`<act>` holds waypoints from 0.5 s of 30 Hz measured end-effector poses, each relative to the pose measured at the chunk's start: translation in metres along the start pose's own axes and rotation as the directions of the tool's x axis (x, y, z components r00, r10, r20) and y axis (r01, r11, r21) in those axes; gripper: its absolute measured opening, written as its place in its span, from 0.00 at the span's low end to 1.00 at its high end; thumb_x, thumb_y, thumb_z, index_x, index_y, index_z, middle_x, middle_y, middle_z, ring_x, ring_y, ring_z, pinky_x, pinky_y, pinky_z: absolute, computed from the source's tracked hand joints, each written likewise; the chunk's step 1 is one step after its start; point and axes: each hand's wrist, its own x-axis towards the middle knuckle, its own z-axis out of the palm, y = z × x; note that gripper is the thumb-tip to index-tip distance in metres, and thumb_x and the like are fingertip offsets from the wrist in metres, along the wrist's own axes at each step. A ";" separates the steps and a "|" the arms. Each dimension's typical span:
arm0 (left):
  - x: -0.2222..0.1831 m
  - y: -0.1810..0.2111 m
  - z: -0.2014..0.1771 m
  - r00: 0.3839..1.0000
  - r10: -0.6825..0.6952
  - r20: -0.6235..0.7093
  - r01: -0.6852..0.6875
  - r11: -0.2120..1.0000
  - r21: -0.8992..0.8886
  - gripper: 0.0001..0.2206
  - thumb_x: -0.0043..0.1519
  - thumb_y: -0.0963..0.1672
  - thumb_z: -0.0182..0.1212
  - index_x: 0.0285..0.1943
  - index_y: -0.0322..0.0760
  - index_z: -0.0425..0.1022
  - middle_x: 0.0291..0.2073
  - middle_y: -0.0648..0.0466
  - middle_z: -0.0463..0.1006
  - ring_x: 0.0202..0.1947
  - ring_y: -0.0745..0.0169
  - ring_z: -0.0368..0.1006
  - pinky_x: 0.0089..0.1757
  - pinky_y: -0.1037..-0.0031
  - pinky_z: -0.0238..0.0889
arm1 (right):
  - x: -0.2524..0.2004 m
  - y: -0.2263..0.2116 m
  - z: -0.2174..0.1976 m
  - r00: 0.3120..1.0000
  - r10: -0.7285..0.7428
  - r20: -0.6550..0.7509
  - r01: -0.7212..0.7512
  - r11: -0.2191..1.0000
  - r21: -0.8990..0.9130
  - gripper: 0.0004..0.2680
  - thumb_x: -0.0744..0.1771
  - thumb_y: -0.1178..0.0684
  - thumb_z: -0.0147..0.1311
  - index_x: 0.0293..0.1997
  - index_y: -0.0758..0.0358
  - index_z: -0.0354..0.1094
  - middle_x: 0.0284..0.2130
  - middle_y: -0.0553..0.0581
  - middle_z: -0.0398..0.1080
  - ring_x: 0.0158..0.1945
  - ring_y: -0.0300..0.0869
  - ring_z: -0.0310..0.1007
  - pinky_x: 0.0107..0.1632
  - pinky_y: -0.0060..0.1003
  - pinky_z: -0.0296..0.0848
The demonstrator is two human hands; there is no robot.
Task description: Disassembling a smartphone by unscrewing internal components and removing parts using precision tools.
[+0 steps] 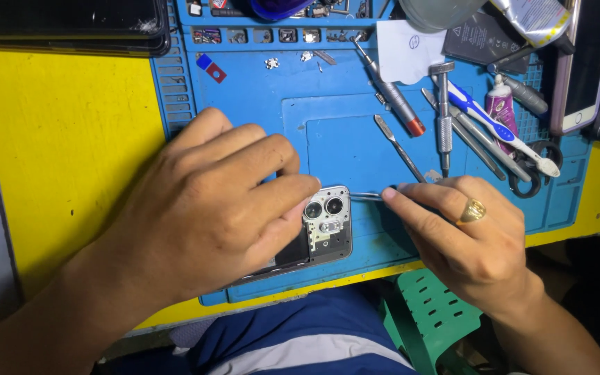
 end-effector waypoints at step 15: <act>-0.005 0.002 0.018 0.996 -0.067 -0.066 0.064 0.997 -0.049 0.10 0.66 0.40 0.75 0.34 0.39 0.76 0.30 0.53 0.69 0.30 0.54 0.63 0.35 0.63 0.50 | 0.008 0.003 0.003 1.000 0.001 0.028 -0.002 0.998 0.056 0.07 0.70 0.67 0.53 0.51 0.72 0.74 0.40 0.62 0.75 0.34 0.50 0.72 0.37 0.42 0.70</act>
